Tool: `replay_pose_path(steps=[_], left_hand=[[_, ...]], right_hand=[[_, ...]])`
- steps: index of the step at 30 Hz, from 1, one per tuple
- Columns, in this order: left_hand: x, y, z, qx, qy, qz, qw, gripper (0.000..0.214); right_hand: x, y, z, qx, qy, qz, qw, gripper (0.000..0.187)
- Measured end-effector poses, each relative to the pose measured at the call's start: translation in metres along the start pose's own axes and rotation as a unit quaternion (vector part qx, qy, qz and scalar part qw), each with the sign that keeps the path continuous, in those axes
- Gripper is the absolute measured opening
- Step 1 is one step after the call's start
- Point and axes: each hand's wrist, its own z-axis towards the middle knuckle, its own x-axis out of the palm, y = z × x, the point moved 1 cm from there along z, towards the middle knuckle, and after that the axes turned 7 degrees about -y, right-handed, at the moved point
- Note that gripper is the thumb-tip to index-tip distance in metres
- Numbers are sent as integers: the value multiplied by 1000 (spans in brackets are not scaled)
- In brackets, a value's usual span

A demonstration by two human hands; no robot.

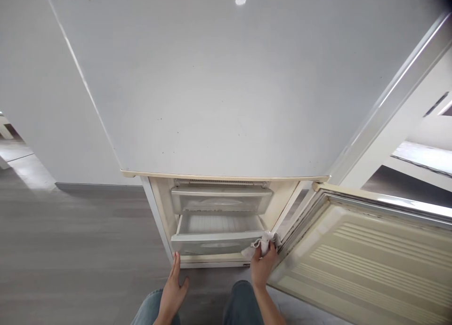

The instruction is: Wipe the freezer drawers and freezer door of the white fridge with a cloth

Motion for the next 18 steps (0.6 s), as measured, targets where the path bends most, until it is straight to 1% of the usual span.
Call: replay_pose_path(steps=[6, 10, 13, 15, 16, 18], left_hand=[[-4, -23, 38, -3, 8, 27, 1000, 72], [2, -32, 65, -6, 15, 71, 997, 75], [3, -34, 81, 1, 20, 86, 996, 79], [-1, -31, 82, 12, 29, 92, 995, 78], [-4, -28, 79, 17, 36, 95, 995, 76], [-10, -17, 62, 19, 48, 103, 993, 73]], right_hand=[[27, 9, 14, -2, 36, 13, 999, 61], [46, 15, 25, -4, 35, 4, 999, 60], [55, 15, 33, -17, 26, 0, 1000, 60], [57, 13, 35, -20, 23, 8, 1000, 59], [57, 12, 35, -18, 25, 14, 999, 59], [57, 12, 33, -11, 29, 24, 999, 59]])
